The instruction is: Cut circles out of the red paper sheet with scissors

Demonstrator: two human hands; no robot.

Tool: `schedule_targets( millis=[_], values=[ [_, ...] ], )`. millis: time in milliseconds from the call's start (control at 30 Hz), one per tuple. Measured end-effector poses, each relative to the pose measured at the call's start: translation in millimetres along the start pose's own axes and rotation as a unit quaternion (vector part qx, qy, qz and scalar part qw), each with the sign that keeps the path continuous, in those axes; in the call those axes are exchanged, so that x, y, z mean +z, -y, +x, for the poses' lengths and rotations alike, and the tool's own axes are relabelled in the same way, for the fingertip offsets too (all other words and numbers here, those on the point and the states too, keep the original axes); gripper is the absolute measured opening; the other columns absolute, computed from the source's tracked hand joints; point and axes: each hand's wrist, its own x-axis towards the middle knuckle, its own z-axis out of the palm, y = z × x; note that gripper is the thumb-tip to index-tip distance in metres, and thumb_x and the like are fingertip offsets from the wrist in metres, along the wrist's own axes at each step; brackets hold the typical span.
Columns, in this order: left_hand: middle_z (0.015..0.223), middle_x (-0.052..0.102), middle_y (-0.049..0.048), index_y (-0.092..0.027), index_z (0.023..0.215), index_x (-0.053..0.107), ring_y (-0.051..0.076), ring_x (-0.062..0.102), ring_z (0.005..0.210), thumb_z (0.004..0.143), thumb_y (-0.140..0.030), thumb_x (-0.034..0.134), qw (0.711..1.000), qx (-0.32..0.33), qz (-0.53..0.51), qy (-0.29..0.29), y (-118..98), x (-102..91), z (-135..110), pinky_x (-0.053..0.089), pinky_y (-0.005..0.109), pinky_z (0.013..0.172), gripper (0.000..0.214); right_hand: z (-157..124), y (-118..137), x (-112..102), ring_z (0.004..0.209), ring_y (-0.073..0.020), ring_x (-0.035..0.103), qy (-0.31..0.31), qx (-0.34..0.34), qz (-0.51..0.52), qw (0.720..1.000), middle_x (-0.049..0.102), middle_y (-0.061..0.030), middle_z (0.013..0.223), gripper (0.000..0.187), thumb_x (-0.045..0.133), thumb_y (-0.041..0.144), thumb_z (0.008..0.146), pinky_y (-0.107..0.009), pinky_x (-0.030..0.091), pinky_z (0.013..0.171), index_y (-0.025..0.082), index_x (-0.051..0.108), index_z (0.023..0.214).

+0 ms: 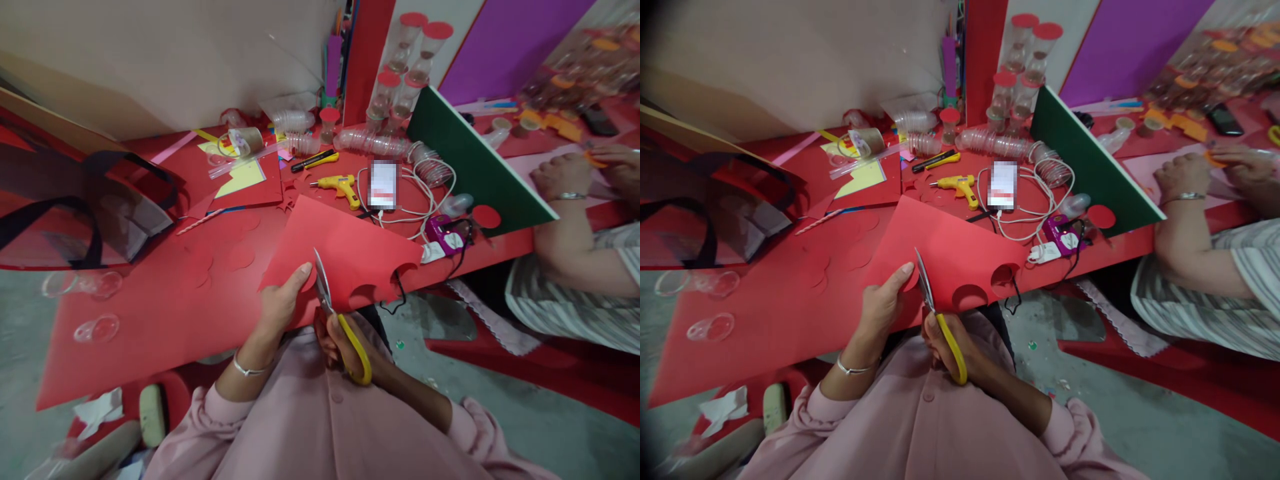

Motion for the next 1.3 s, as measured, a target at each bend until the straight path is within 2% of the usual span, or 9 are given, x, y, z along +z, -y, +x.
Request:
schedule_targets(
  millis=[133, 300, 500, 700, 933, 1167, 1300],
  values=[
    [0.113, 0.083, 0.0116, -0.015, 0.102, 0.083, 0.031, 0.077, 0.11, 0.07, -0.044, 0.093, 1.0, -0.011, 0.009, -0.006, -0.8, -1.3, -0.6, 0.056, 0.047, 0.109, 0.044, 0.9, -1.2, -0.6, 0.044, -0.0101, 0.04, 0.007, -0.004, -0.003, 1.0, 0.039, 0.006, 0.058, 0.069, 0.04, 0.088, 0.094, -0.025, 0.047, 0.046, 0.022, 0.05, 0.079],
    [0.113, 0.083, 0.0111, -0.015, 0.099, 0.083, 0.03, 0.077, 0.11, 0.071, -0.043, 0.093, 1.0, -0.005, 0.008, 0.0, -2.3, -1.6, -0.8, 0.057, 0.045, 0.108, 0.041, 2.0, 5.3, 1.2, 0.042, -0.0079, 0.034, 0.012, -0.01, 0.013, 1.0, 0.038, 0.0076, 0.056, 0.073, 0.041, 0.094, 0.088, -0.022, 0.043, 0.042, 0.022, 0.048, 0.078],
    [0.114, 0.083, 0.0104, -0.016, 0.104, 0.083, 0.029, 0.077, 0.109, 0.072, -0.041, 0.092, 1.0, 0.003, 0.013, 0.004, -4.5, -2.2, 0.0, 0.055, 0.045, 0.109, 0.041, 0.1, 9.9, -1.4, 0.042, -0.0076, 0.034, 0.019, -0.013, 0.018, 1.0, 0.038, 0.0074, 0.056, 0.069, 0.043, 0.09, 0.092, -0.021, 0.042, 0.043, 0.022, 0.047, 0.077],
    [0.113, 0.083, 0.0111, -0.016, 0.1, 0.083, 0.03, 0.077, 0.109, 0.073, -0.041, 0.09, 0.999, -0.003, 0.036, 0.008, -9.2, -2.4, -2.0, 0.056, 0.045, 0.108, 0.038, -2.3, 13.5, -4.6, 0.043, -0.0075, 0.034, 0.02, -0.018, -0.007, 1.0, 0.038, 0.0069, 0.055, 0.069, 0.04, 0.087, 0.095, -0.02, 0.038, 0.042, 0.022, 0.047, 0.075],
    [0.11, 0.083, 0.0109, -0.015, 0.1, 0.083, 0.03, 0.078, 0.107, 0.073, -0.042, 0.091, 0.999, 0.003, 0.035, 0.02, -10.4, -2.8, -2.9, 0.057, 0.046, 0.107, 0.039, -4.4, 8.9, -10.2, 0.043, -0.007, 0.033, 0.023, -0.016, -0.028, 0.999, 0.037, 0.0069, 0.057, 0.068, 0.037, 0.085, 0.097, -0.019, 0.037, 0.04, 0.022, 0.046, 0.075],
    [0.109, 0.083, 0.0108, -0.016, 0.097, 0.083, 0.031, 0.078, 0.106, 0.072, -0.042, 0.091, 0.999, 0.005, 0.034, 0.023, -7.8, -4.3, -1.9, 0.058, 0.046, 0.106, 0.036, -7.6, 20.4, -12.2, 0.044, -0.0069, 0.029, 0.028, 0.012, -0.029, 0.999, 0.035, 0.007, 0.057, 0.07, 0.039, 0.09, 0.093, -0.02, 0.032, 0.039, 0.023, 0.043, 0.073],
    [0.107, 0.083, 0.0101, -0.017, 0.094, 0.083, 0.031, 0.078, 0.108, 0.07, -0.043, 0.093, 1.0, -0.003, 0.015, 0.01, -4.3, -2.6, -2.3, 0.058, 0.047, 0.106, 0.037, -6.6, 22.6, -11.5, 0.044, -0.0071, 0.03, 0.028, -0.003, -0.031, 0.999, 0.035, 0.007, 0.057, 0.07, 0.039, 0.089, 0.093, -0.02, 0.037, 0.04, 0.023, 0.045, 0.074]
  ],
)
